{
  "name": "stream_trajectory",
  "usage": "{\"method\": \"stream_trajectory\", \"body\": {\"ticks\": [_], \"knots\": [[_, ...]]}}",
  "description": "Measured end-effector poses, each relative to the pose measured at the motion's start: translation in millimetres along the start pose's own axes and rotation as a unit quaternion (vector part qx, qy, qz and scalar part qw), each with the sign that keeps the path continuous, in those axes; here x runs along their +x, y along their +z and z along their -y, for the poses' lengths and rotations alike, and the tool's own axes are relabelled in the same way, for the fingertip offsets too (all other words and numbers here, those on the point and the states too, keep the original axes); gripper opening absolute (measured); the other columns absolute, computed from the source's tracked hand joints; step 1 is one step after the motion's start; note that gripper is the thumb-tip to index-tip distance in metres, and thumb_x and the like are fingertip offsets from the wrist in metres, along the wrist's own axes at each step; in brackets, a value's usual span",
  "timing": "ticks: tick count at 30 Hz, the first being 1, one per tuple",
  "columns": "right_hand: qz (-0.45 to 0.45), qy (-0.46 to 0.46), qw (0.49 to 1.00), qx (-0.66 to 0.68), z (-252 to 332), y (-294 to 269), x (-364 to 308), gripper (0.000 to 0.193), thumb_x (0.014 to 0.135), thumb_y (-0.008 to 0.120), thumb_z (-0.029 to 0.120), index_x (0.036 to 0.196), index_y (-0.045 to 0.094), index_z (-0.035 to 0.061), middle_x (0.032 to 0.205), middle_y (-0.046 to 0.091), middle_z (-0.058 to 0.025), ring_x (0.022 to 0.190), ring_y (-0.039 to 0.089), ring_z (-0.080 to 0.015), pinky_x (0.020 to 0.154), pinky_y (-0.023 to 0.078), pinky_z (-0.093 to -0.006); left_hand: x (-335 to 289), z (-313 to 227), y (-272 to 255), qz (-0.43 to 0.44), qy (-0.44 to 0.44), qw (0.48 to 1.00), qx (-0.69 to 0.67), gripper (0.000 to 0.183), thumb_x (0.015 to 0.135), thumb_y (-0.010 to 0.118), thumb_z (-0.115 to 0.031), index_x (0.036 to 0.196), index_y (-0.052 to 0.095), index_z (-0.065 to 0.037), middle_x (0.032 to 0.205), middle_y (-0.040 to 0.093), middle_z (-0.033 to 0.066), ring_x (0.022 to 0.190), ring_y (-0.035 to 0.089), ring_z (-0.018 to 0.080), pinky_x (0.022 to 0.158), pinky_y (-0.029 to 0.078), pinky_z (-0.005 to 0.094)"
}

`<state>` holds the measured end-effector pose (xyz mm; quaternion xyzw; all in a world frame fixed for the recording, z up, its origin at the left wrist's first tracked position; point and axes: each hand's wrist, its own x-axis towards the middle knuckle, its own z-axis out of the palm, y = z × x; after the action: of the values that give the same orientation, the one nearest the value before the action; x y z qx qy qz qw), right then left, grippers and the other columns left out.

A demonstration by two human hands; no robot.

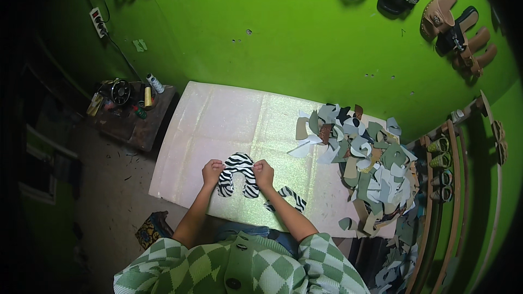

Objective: Sorting zebra-patterned and solid-colored shoe material components on a workbench.

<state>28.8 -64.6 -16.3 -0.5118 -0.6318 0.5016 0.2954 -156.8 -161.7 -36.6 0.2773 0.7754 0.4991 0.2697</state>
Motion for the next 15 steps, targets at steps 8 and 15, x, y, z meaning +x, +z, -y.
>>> {"method": "stream_trajectory", "body": {"ticks": [8, 15], "knots": [[-0.078, -0.097, 0.989, -0.084, 1.0, -26.6, -23.4, 0.026, 0.076, 0.061, 0.002, 0.1, 0.052, -0.0006, 0.092, 0.056, -0.0138, 0.084, 0.055, -0.0233, 0.075, 0.045, -0.0328, -17.3, -29.1, -0.5, -0.012, 0.143, 0.976, 0.164, 0.037, 0.074, 0.067, -0.008, 0.109, 0.054, -0.004, 0.107, 0.057, 0.013, 0.099, 0.053, 0.0279, 0.087, 0.04, 0.0373], [-0.216, -0.095, 0.919, -0.316, -29.1, -91.9, -114.2, 0.039, 0.075, 0.053, 0.002, 0.114, 0.047, 0.0004, 0.118, 0.048, -0.0187, 0.111, 0.044, -0.0338, 0.094, 0.034, -0.0446, -82.1, -62.4, 44.3, 0.189, 0.351, 0.9, 0.178, 0.043, 0.074, 0.058, -0.006, 0.116, 0.053, -0.006, 0.118, 0.053, 0.0126, 0.113, 0.047, 0.0304, 0.093, 0.035, 0.0406]]}}
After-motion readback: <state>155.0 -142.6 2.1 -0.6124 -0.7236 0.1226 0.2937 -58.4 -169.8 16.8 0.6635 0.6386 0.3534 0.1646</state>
